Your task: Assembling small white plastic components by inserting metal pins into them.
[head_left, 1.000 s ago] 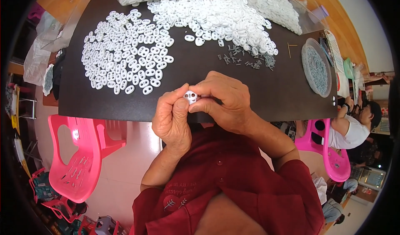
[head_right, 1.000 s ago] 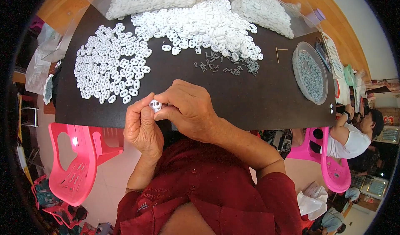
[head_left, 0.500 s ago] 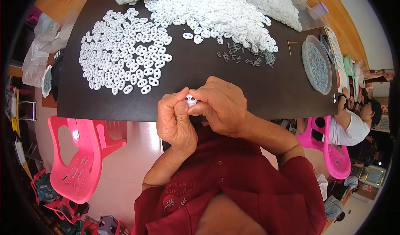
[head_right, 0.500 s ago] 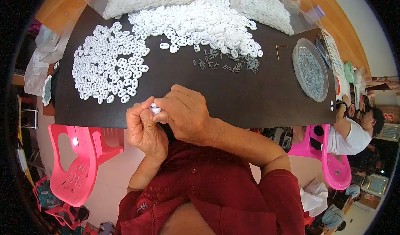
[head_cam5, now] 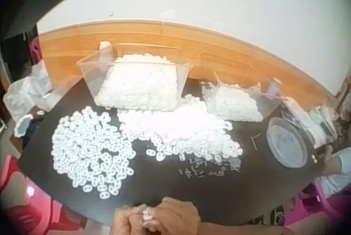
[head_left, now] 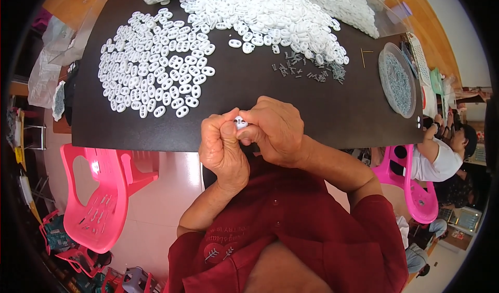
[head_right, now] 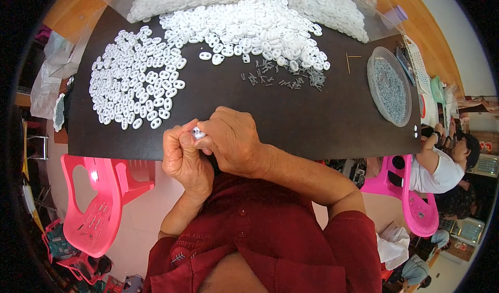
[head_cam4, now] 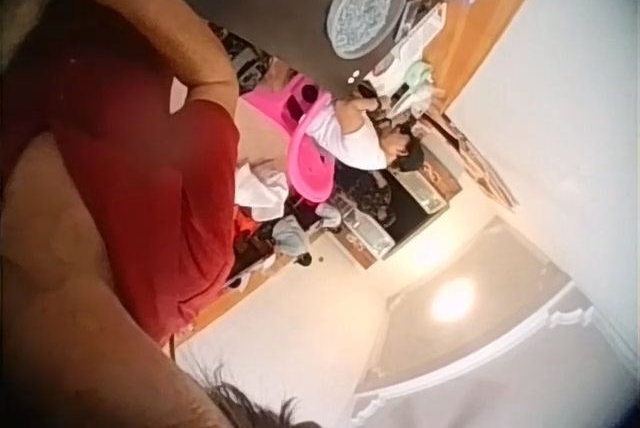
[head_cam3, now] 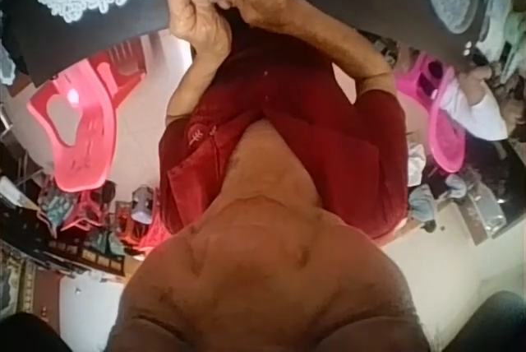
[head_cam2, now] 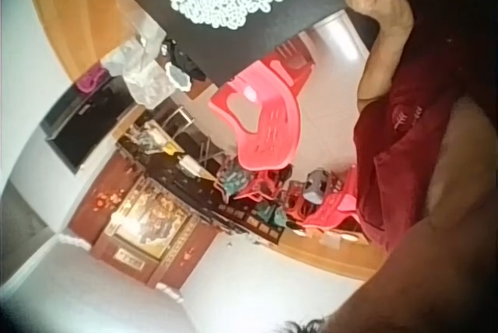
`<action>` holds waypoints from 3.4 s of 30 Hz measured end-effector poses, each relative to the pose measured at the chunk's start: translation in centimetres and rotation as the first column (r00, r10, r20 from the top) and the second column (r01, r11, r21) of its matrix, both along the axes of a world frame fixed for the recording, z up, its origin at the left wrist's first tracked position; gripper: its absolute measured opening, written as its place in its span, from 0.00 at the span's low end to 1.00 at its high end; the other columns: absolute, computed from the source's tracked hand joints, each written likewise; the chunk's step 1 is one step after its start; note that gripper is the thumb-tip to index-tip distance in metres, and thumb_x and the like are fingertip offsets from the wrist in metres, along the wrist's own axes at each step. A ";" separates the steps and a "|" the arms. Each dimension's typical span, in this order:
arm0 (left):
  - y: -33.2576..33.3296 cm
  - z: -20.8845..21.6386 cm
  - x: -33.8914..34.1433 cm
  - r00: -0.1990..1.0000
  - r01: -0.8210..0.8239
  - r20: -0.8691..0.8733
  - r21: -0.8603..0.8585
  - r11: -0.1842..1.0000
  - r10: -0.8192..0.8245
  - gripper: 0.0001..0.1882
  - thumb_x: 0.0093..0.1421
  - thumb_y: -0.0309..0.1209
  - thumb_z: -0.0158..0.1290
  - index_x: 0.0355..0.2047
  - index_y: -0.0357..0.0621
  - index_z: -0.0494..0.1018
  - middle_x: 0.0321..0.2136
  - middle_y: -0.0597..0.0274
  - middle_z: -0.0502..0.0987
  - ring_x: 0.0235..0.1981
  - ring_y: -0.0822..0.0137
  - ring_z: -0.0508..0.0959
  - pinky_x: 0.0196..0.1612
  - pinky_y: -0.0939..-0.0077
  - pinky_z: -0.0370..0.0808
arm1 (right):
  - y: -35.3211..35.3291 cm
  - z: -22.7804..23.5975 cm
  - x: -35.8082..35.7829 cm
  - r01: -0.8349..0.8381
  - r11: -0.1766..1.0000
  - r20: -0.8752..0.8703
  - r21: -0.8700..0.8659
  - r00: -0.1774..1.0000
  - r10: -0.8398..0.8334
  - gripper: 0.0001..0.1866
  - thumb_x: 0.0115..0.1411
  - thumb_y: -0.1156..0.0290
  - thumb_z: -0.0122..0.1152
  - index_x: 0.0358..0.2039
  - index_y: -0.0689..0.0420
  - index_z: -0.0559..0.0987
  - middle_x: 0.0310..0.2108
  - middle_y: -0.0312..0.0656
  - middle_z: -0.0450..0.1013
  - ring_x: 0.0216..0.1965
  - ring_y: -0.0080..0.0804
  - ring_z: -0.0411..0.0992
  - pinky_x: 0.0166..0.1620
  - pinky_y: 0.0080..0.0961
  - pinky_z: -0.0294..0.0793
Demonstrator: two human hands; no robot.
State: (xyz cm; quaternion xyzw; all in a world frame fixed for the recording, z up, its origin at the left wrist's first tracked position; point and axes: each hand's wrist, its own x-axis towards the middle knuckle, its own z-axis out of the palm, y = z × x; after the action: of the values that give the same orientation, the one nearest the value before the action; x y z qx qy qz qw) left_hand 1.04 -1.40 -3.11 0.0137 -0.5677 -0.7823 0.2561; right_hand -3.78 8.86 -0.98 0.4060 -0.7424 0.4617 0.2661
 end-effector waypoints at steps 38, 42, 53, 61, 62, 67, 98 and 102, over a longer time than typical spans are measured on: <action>-2.2 3.3 -5.4 0.993 0.114 0.090 -0.660 0.742 -0.072 0.08 0.57 0.21 0.51 0.38 0.35 0.73 0.24 0.58 0.74 0.24 0.69 0.73 0.27 0.76 0.69 | 21.6 11.9 -17.8 0.927 0.293 -0.649 0.236 0.375 -0.662 0.09 0.48 0.76 0.60 0.32 0.57 0.80 0.27 0.43 0.75 0.30 0.40 0.71 0.36 0.30 0.70; -2.5 4.4 -6.4 0.996 0.018 -0.031 -0.828 0.560 -0.078 0.08 0.51 0.18 0.54 0.34 0.37 0.73 0.20 0.56 0.70 0.22 0.59 0.72 0.26 0.69 0.68 | 14.8 7.5 -13.3 0.565 0.759 -0.378 0.325 0.813 -0.443 0.07 0.48 0.77 0.60 0.30 0.56 0.80 0.25 0.40 0.74 0.30 0.39 0.70 0.36 0.31 0.70; -1.3 3.6 -6.9 0.992 0.057 -0.001 -0.888 0.457 -0.126 0.08 0.47 0.18 0.55 0.31 0.37 0.73 0.19 0.55 0.69 0.23 0.55 0.72 0.25 0.65 0.68 | 7.4 0.6 -10.4 0.345 0.737 -0.174 0.581 0.937 -0.302 0.04 0.44 0.73 0.64 0.20 0.56 0.76 0.20 0.40 0.65 0.28 0.38 0.64 0.30 0.33 0.65; -1.4 3.5 -6.8 0.993 0.092 0.039 -0.838 0.538 -0.110 0.07 0.50 0.19 0.55 0.31 0.37 0.73 0.19 0.55 0.69 0.22 0.57 0.72 0.25 0.66 0.68 | 6.6 1.2 -10.1 0.289 0.771 -0.080 0.568 0.951 -0.297 0.05 0.42 0.74 0.64 0.18 0.56 0.75 0.21 0.40 0.66 0.30 0.39 0.64 0.31 0.35 0.65; -1.4 3.5 -6.8 0.993 0.092 0.039 -0.837 0.540 -0.110 0.07 0.50 0.19 0.55 0.31 0.37 0.73 0.19 0.55 0.69 0.22 0.57 0.72 0.25 0.66 0.68 | 6.4 1.2 -10.2 0.299 0.766 -0.099 0.569 0.950 -0.298 0.05 0.41 0.75 0.63 0.18 0.56 0.74 0.22 0.41 0.66 0.30 0.39 0.64 0.31 0.35 0.65; -1.5 3.4 -6.8 0.993 0.089 0.026 -0.792 0.604 -0.111 0.06 0.52 0.21 0.54 0.31 0.36 0.73 0.19 0.55 0.69 0.21 0.57 0.71 0.25 0.67 0.67 | 5.5 1.7 -10.3 0.292 0.702 -0.192 0.650 0.956 -0.221 0.05 0.40 0.78 0.61 0.20 0.58 0.74 0.23 0.42 0.66 0.30 0.41 0.65 0.32 0.35 0.65; -1.7 3.2 -5.2 0.902 -0.314 -0.413 -0.827 0.466 -0.127 0.09 0.48 0.18 0.57 0.31 0.35 0.72 0.23 0.57 0.71 0.20 0.64 0.70 0.21 0.78 0.67 | 5.0 6.2 -3.2 -0.022 0.985 0.920 -0.171 0.355 0.168 0.07 0.53 0.78 0.59 0.34 0.63 0.77 0.26 0.35 0.74 0.28 0.16 0.70 0.31 0.13 0.68; -1.8 3.8 -4.4 0.989 0.137 0.103 -0.414 0.900 -0.104 0.05 0.57 0.23 0.53 0.33 0.36 0.71 0.23 0.61 0.72 0.22 0.74 0.70 0.24 0.85 0.67 | 8.8 4.1 -5.2 0.219 0.968 0.665 0.126 0.705 -0.246 0.05 0.52 0.78 0.60 0.31 0.61 0.79 0.27 0.34 0.74 0.29 0.18 0.70 0.33 0.14 0.68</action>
State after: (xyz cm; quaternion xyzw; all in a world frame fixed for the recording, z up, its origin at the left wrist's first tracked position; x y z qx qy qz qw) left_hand -3.39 -3.20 0.70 -0.0463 -0.7320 -0.6549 0.1818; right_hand -9.00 17.62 3.08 0.1189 -0.8418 0.5259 0.0267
